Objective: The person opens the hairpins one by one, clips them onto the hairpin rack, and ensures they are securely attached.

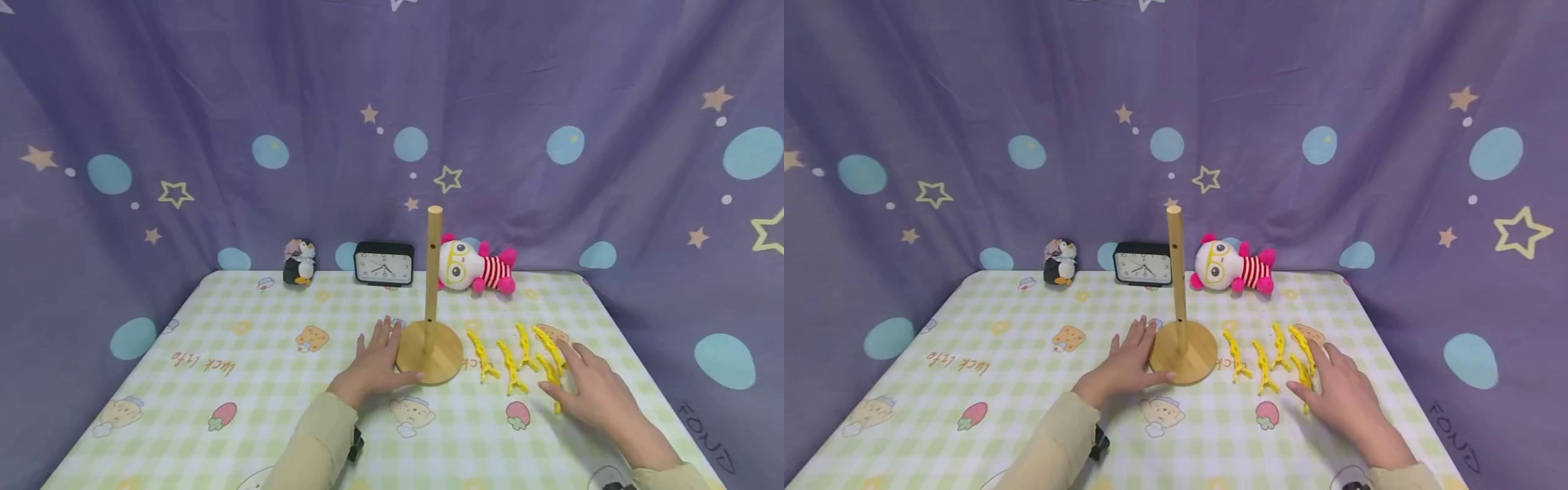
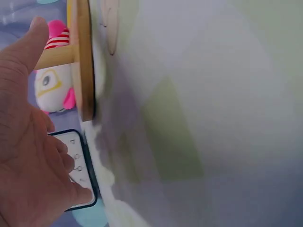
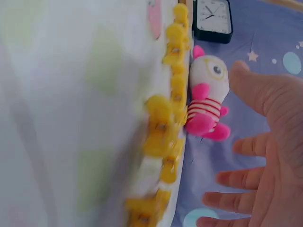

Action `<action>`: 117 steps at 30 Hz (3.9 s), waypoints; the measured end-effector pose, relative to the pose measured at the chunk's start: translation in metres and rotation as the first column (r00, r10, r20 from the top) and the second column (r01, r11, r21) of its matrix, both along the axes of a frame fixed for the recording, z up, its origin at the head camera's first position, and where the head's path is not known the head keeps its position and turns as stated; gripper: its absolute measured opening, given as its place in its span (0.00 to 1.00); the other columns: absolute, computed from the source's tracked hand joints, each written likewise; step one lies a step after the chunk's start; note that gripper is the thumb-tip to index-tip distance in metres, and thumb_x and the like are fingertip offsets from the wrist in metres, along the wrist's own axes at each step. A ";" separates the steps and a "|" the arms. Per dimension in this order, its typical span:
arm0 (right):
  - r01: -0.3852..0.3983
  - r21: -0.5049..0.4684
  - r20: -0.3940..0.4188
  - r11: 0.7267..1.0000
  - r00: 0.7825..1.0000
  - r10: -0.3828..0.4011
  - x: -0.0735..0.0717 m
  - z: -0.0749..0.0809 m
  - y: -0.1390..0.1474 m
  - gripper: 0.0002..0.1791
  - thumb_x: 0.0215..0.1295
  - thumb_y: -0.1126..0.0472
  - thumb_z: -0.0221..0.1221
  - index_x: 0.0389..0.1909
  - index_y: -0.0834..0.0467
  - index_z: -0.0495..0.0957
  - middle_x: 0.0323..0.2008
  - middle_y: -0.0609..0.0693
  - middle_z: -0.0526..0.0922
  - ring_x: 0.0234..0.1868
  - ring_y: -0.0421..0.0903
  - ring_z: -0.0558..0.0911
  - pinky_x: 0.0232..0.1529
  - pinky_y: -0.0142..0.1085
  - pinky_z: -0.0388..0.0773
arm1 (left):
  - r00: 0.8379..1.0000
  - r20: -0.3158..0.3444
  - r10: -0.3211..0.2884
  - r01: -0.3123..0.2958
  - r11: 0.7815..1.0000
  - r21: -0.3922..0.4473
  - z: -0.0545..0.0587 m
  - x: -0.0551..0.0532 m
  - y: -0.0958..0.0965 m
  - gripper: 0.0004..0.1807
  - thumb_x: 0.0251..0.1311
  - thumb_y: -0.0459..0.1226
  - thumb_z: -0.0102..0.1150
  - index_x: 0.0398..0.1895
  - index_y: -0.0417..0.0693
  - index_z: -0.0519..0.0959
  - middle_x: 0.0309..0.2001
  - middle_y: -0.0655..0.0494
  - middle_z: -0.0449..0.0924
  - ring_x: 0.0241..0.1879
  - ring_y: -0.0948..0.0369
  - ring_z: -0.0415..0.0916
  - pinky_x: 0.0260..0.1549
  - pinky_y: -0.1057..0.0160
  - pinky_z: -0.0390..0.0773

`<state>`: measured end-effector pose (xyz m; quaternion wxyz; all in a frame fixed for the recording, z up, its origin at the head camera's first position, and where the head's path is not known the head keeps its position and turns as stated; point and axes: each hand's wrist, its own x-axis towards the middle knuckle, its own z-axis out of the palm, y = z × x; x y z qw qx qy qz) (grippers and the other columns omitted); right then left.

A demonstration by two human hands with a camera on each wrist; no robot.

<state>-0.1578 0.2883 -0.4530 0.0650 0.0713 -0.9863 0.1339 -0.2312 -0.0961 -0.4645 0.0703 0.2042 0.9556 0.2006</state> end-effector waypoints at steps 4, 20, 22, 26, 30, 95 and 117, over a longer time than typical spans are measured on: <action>0.059 -0.020 0.095 0.998 0.994 -0.057 0.008 -0.008 0.011 0.57 0.56 0.29 0.60 0.69 0.71 0.55 0.59 0.77 0.65 0.56 0.76 0.68 0.45 0.66 0.70 | 0.996 0.088 -0.003 0.000 0.999 0.040 -0.002 -0.005 0.002 0.62 0.54 0.68 0.56 0.78 0.41 0.40 0.78 0.41 0.35 0.76 0.47 0.32 0.66 0.32 0.37; 0.164 0.076 0.357 0.984 0.917 -0.180 0.014 -0.025 0.048 0.59 0.42 0.27 0.67 0.52 0.79 0.66 0.38 0.69 0.75 0.39 0.66 0.76 0.37 0.55 0.75 | 0.993 0.117 -0.022 0.029 0.998 -0.062 -0.011 -0.015 0.003 0.63 0.50 0.69 0.58 0.78 0.42 0.43 0.78 0.44 0.39 0.76 0.50 0.36 0.66 0.32 0.34; 0.163 0.080 0.361 0.983 0.915 -0.181 0.015 -0.026 0.050 0.51 0.42 0.29 0.68 0.44 0.74 0.71 0.32 0.61 0.74 0.33 0.58 0.74 0.32 0.50 0.74 | 0.993 0.117 -0.022 0.030 0.997 -0.068 -0.011 -0.016 0.004 0.63 0.50 0.69 0.58 0.78 0.41 0.43 0.78 0.44 0.39 0.76 0.50 0.36 0.66 0.32 0.34; 0.163 0.082 0.351 0.983 0.918 -0.182 0.018 -0.026 0.052 0.38 0.44 0.31 0.69 0.33 0.63 0.71 0.27 0.52 0.69 0.29 0.51 0.68 0.27 0.45 0.69 | 0.993 0.119 -0.022 0.030 0.997 -0.068 -0.012 -0.016 0.006 0.64 0.50 0.69 0.59 0.78 0.41 0.43 0.78 0.44 0.39 0.76 0.50 0.36 0.66 0.32 0.34; 0.167 0.091 0.334 0.982 0.923 -0.188 0.020 -0.027 0.052 0.36 0.45 0.31 0.68 0.29 0.60 0.69 0.26 0.51 0.67 0.28 0.51 0.66 0.27 0.43 0.65 | 0.992 0.126 -0.023 0.032 0.997 -0.070 -0.012 -0.016 0.008 0.64 0.50 0.68 0.60 0.78 0.40 0.43 0.78 0.44 0.39 0.76 0.50 0.36 0.66 0.32 0.34; -0.251 -0.101 -0.065 0.963 0.967 0.245 -0.074 0.010 -0.124 0.15 0.61 0.64 0.66 0.50 0.57 0.84 0.44 0.52 0.87 0.45 0.53 0.85 0.44 0.49 0.80 | 0.983 0.183 0.011 0.016 0.989 -0.145 -0.010 -0.016 0.011 0.63 0.52 0.70 0.56 0.78 0.44 0.39 0.78 0.47 0.33 0.76 0.53 0.29 0.67 0.35 0.29; -0.363 -0.228 0.012 0.903 0.927 0.376 -0.080 0.000 -0.138 0.20 0.63 0.65 0.64 0.56 0.62 0.78 0.49 0.56 0.83 0.51 0.54 0.80 0.55 0.51 0.75 | 0.979 0.202 0.024 0.004 0.991 -0.135 -0.006 -0.014 0.013 0.61 0.53 0.68 0.57 0.78 0.44 0.41 0.78 0.47 0.35 0.77 0.53 0.31 0.68 0.37 0.29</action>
